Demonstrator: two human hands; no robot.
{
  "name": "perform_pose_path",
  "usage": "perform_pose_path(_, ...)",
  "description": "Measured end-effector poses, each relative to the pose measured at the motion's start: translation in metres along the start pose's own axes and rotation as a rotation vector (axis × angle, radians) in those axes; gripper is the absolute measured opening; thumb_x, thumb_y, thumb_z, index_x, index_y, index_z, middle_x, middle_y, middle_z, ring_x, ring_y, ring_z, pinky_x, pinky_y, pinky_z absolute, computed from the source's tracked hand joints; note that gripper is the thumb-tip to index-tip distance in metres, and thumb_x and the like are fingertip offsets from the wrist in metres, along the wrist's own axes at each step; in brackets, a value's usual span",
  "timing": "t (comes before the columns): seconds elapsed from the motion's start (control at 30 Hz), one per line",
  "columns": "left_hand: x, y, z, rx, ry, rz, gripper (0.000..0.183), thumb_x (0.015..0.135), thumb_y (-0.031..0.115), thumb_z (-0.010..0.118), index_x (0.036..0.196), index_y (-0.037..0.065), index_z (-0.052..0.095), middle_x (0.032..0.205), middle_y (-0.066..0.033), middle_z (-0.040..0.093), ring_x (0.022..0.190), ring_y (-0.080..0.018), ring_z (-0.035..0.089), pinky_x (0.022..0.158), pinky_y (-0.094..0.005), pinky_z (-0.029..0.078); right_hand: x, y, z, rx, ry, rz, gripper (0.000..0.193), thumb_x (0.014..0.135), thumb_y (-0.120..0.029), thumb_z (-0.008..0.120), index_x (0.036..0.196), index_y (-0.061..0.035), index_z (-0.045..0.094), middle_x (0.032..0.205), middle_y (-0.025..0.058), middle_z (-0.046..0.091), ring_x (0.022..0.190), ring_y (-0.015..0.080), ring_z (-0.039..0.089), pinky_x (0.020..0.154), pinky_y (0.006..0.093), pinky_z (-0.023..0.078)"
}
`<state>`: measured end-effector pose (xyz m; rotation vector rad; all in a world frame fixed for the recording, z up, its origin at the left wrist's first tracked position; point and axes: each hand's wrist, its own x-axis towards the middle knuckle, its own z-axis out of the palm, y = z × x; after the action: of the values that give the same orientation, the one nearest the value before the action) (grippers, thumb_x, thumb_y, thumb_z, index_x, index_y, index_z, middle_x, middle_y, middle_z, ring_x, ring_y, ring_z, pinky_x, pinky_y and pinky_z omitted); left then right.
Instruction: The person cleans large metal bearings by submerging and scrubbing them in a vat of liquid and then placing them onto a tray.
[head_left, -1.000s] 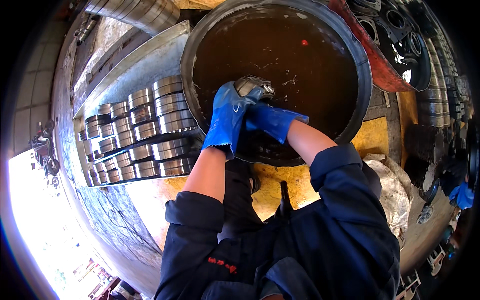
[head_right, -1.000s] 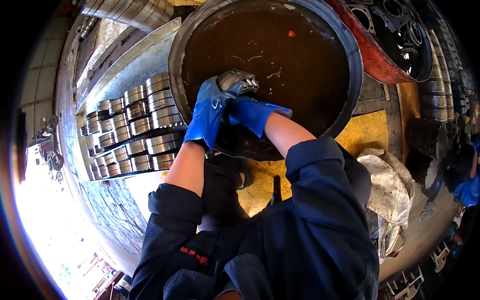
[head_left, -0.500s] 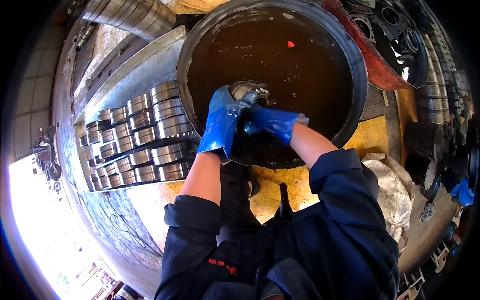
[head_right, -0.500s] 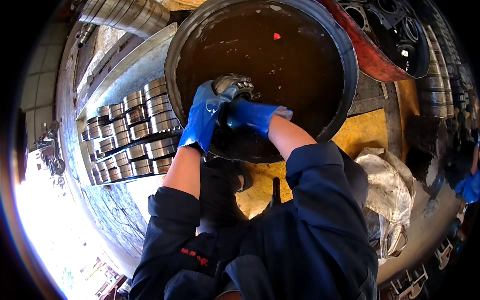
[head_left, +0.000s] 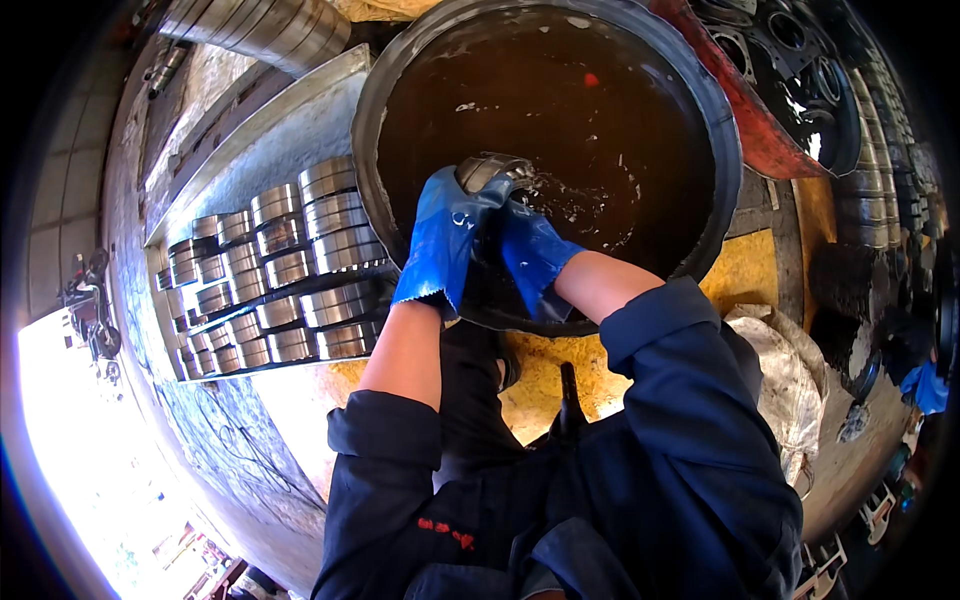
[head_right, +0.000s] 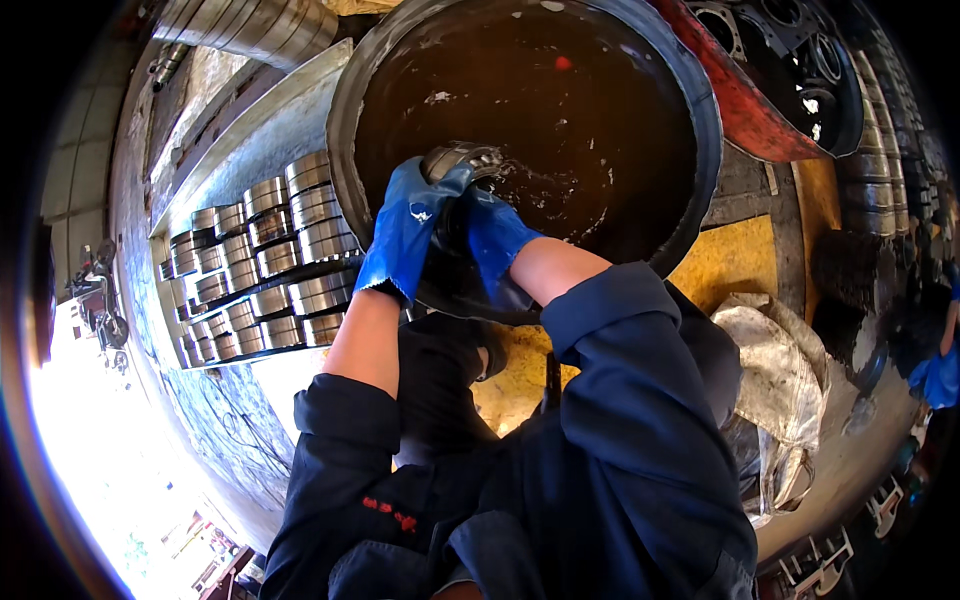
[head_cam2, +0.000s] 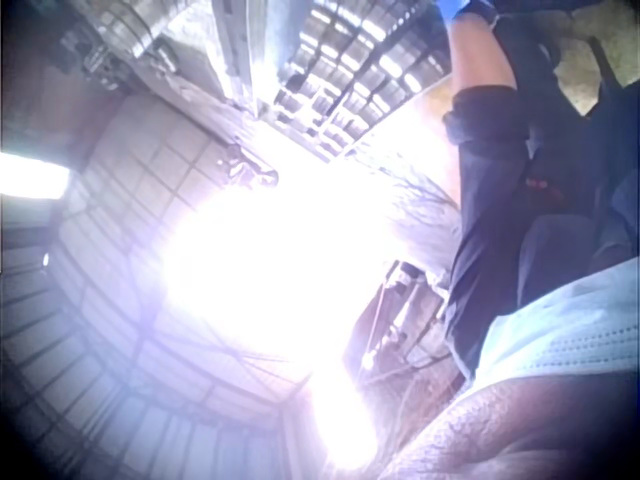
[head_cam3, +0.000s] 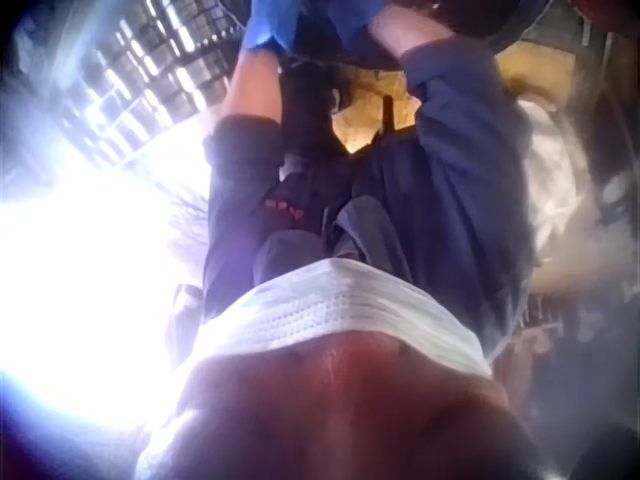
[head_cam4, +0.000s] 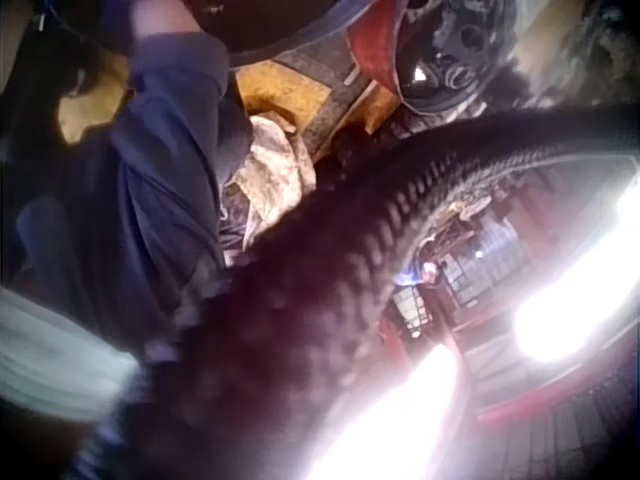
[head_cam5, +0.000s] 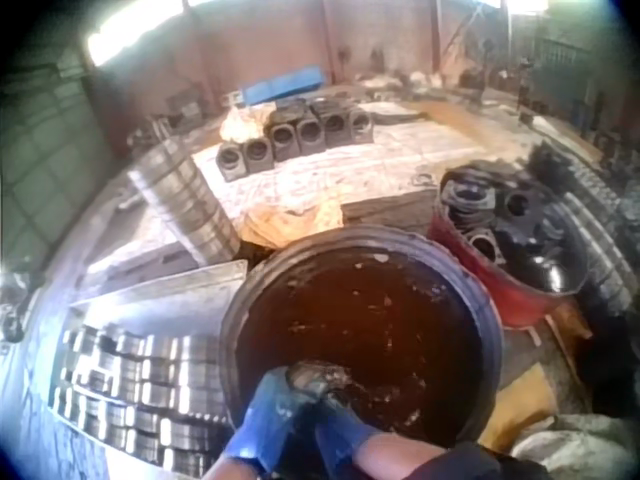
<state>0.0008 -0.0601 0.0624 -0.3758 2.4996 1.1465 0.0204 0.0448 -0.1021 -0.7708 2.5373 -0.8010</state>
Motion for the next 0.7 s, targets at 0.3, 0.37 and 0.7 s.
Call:
perform_pose_path(0.3,0.018,-0.022,0.009,0.037,0.017,0.027,0.057,0.082,0.04,0.079,0.121,0.0,0.069,0.11,-0.0203,0.074,0.102,-0.0332,0.071,0.094,-0.0387,0.054,0.006,0.034,-0.016,0.503,-0.323,-0.029,0.024,0.093,-0.015,0.062,0.113,-0.0052,0.072,0.111,0.0147,0.072,0.102,0.03,0.069,0.091,0.0375,0.053)
perform_pose_path(0.37,0.016,-0.019,0.009,0.04,0.02,0.005,0.054,0.083,0.038,0.079,0.121,0.001,0.07,0.11,-0.0195,0.074,0.101,-0.0327,0.071,0.094,-0.0384,0.054,0.01,0.038,-0.012,0.566,-0.372,-0.055,0.025,0.093,-0.015,0.062,0.114,-0.005,0.071,0.112,0.015,0.072,0.103,0.03,0.069,0.091,0.0375,0.053)
perform_pose_path(0.7,0.005,-0.003,0.004,-0.043,0.004,-0.018,0.049,0.083,0.033,0.079,0.118,0.0,0.071,0.111,-0.0196,0.074,0.104,-0.0321,0.071,0.094,-0.0388,0.054,0.005,0.002,0.006,0.269,0.066,0.023,0.027,0.094,-0.013,0.061,0.119,-0.0051,0.07,0.113,0.0159,0.071,0.102,0.0302,0.068,0.091,0.037,0.052)
